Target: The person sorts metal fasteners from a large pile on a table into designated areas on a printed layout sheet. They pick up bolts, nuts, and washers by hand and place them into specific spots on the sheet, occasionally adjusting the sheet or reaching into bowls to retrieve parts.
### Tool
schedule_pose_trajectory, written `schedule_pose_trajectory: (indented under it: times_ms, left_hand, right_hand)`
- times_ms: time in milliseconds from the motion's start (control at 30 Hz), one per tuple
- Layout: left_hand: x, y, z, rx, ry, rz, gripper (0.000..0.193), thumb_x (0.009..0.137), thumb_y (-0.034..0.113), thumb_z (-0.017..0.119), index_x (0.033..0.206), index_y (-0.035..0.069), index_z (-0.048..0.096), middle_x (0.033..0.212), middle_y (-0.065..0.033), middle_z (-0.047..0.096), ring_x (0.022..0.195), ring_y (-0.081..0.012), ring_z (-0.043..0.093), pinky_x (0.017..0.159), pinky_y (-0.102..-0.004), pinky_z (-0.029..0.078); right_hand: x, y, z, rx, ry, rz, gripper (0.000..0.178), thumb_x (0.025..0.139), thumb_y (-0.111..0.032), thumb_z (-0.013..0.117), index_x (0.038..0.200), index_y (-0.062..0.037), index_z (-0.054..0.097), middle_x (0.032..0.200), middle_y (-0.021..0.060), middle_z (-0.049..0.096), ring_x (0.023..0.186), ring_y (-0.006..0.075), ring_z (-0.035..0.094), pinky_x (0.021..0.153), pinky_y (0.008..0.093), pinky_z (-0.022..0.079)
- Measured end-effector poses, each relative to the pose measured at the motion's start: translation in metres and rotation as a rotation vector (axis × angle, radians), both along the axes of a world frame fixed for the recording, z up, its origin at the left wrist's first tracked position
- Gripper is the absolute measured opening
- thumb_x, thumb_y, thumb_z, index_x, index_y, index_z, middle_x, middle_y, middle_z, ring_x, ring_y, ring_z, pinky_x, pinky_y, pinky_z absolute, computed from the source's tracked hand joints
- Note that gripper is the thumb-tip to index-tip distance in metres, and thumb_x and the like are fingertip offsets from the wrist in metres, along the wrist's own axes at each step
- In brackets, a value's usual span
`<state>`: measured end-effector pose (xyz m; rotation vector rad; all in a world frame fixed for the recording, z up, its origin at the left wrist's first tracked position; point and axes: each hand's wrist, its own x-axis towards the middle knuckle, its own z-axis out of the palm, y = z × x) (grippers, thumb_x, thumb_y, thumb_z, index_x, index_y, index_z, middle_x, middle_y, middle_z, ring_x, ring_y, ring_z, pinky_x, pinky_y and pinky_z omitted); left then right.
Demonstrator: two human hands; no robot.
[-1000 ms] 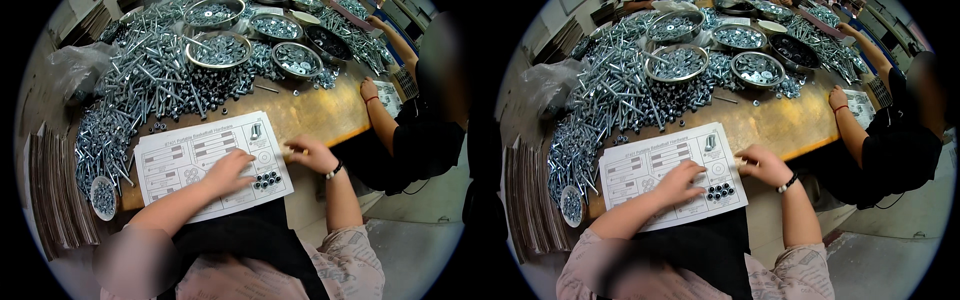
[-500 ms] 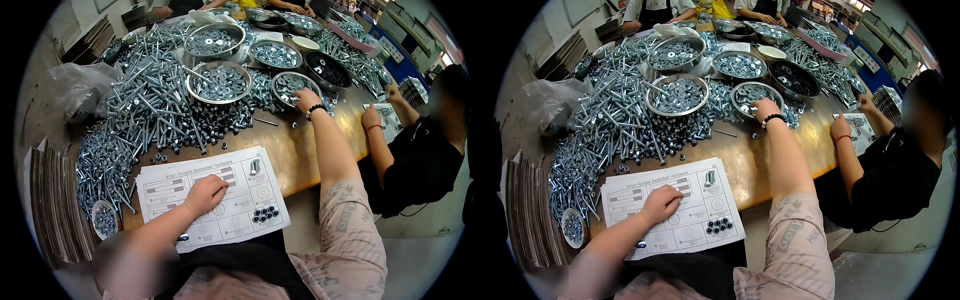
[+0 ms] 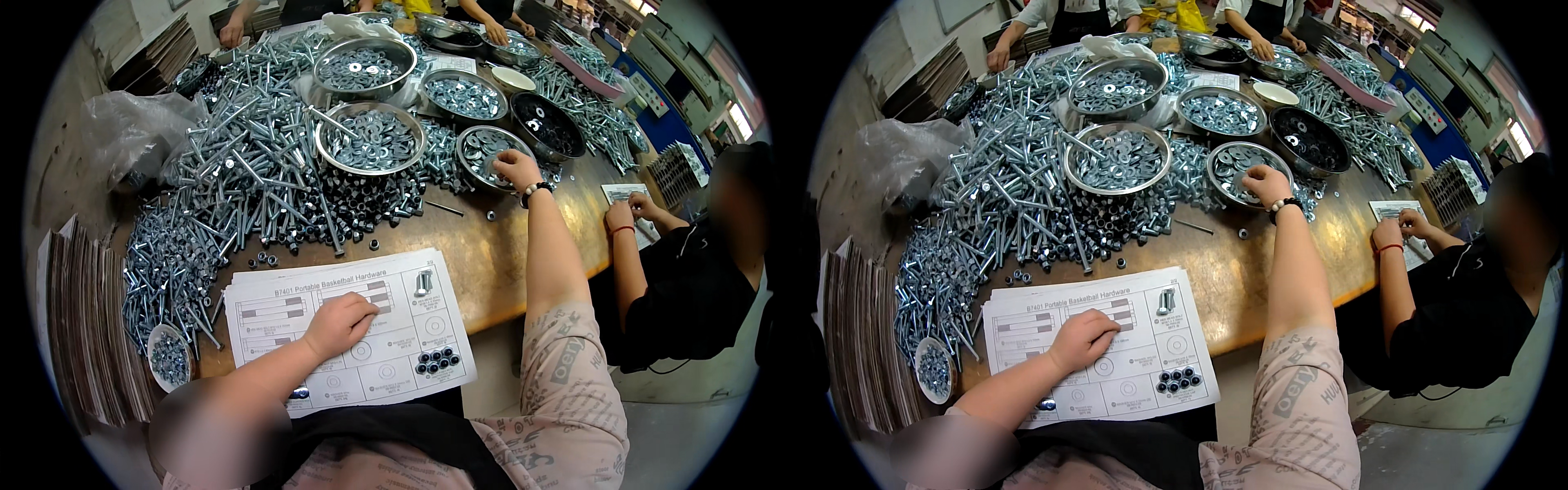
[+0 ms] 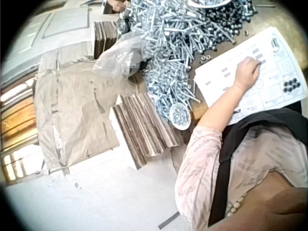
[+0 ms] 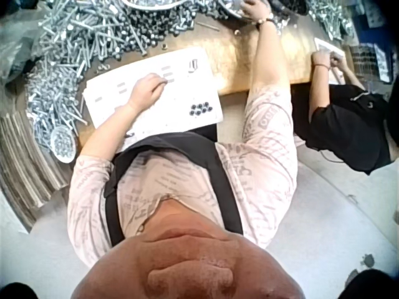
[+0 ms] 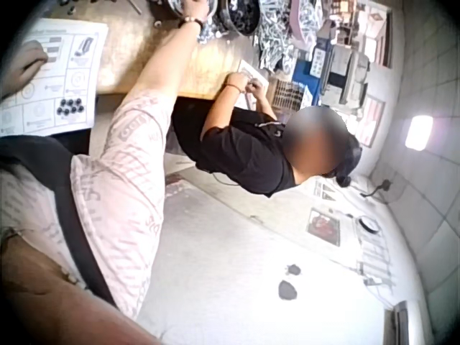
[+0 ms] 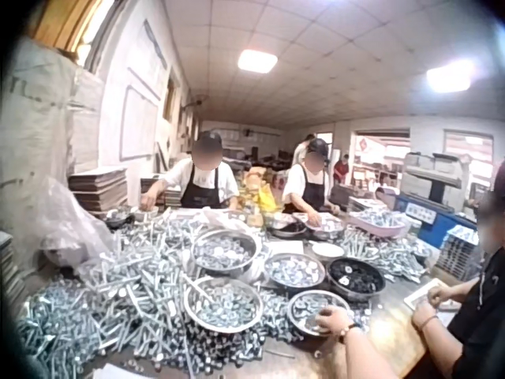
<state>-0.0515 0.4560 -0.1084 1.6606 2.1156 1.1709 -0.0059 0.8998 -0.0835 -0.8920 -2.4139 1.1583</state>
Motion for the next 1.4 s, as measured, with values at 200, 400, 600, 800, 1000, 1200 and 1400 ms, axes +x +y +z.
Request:
schedule_pose_trajectory:
  times_ms: [200, 400, 600, 800, 1000, 1200, 1400]
  left_hand:
    - [0.0, -0.001, 0.0, 0.015, 0.01, 0.001, 0.008, 0.075, 0.006, 0.06, 0.083, 0.005, 0.064, 0.079, -0.0078, 0.059, 0.069, -0.0258, 0.059, 0.061, -0.0326, 0.049]
    - [0.0, -0.001, 0.001, 0.026, -0.001, 0.001, 0.008, 0.075, 0.006, 0.06, 0.083, 0.005, 0.063, 0.079, -0.0085, 0.059, 0.069, -0.0263, 0.059, 0.061, -0.0331, 0.049]
    - [0.0, 0.0, 0.001, 0.012, 0.007, 0.003, 0.009, 0.077, 0.007, 0.059, 0.084, 0.005, 0.062, 0.08, -0.0091, 0.059, 0.071, -0.0277, 0.058, 0.062, -0.0345, 0.048]
    - [0.001, -0.002, -0.002, 0.036, -0.002, 0.014, 0.009, 0.077, 0.007, 0.058, 0.085, 0.005, 0.062, 0.081, -0.0086, 0.059, 0.072, -0.0274, 0.058, 0.062, -0.0344, 0.048]
    - [0.002, -0.003, -0.002, 0.058, 0.011, 0.021, 0.009, 0.077, 0.008, 0.058, 0.085, 0.006, 0.062, 0.08, -0.0081, 0.059, 0.07, -0.0267, 0.058, 0.062, -0.0341, 0.048]
    - [0.0, -0.003, -0.005, 0.034, 0.005, 0.011, 0.012, 0.078, 0.01, 0.057, 0.089, 0.006, 0.061, 0.083, -0.0089, 0.058, 0.076, -0.0265, 0.057, 0.066, -0.0342, 0.048]
    - [0.004, 0.006, 0.004, -0.058, -0.017, 0.028, 0.027, 0.074, 0.012, 0.062, 0.1, 0.005, 0.058, 0.09, -0.0096, 0.058, 0.08, -0.0253, 0.057, 0.072, -0.0336, 0.046]
  right_hand:
    - [0.008, -0.006, 0.008, -0.482, 0.222, -0.014, 0.029, 0.083, -0.017, 0.06, 0.107, -0.0019, 0.057, 0.085, 0.002, 0.06, 0.067, 0.0097, 0.057, 0.057, 0.0211, 0.043]
    - [0.017, -0.013, 0.009, -0.717, 0.372, 0.022, 0.029, 0.086, -0.017, 0.056, 0.112, -0.0035, 0.054, 0.082, -0.0012, 0.056, 0.066, 0.0095, 0.055, 0.057, 0.0213, 0.043]
    - [0.027, -0.034, 0.016, -0.82, 0.48, 0.085, 0.02, 0.087, -0.017, 0.056, 0.104, -0.0067, 0.055, 0.082, -0.0019, 0.056, 0.067, 0.0087, 0.054, 0.057, 0.0195, 0.042]
    - [0.063, -0.116, 0.033, -0.562, 0.266, 0.295, 0.007, 0.082, -0.007, 0.057, 0.088, -0.0066, 0.056, 0.072, -0.0015, 0.052, 0.06, 0.0056, 0.045, 0.051, 0.0188, 0.034]
    - [0.11, -0.209, 0.025, -0.109, -0.156, 0.573, 0.018, 0.078, -0.008, 0.062, 0.094, -0.0014, 0.06, 0.08, 0.0056, 0.062, 0.075, 0.0126, 0.059, 0.066, 0.025, 0.047]
    - [0.118, -0.251, 0.006, 0.203, -0.175, 0.554, 0.018, 0.073, -0.01, 0.065, 0.09, -0.0043, 0.061, 0.081, 0.0125, 0.06, 0.077, 0.027, 0.059, 0.069, 0.0332, 0.047]
    - [0.104, -0.247, 0.0, 0.199, -0.125, 0.338, 0.021, 0.075, -0.013, 0.063, 0.095, -0.0067, 0.06, 0.087, 0.0129, 0.055, 0.081, 0.0301, 0.056, 0.071, 0.0363, 0.046]
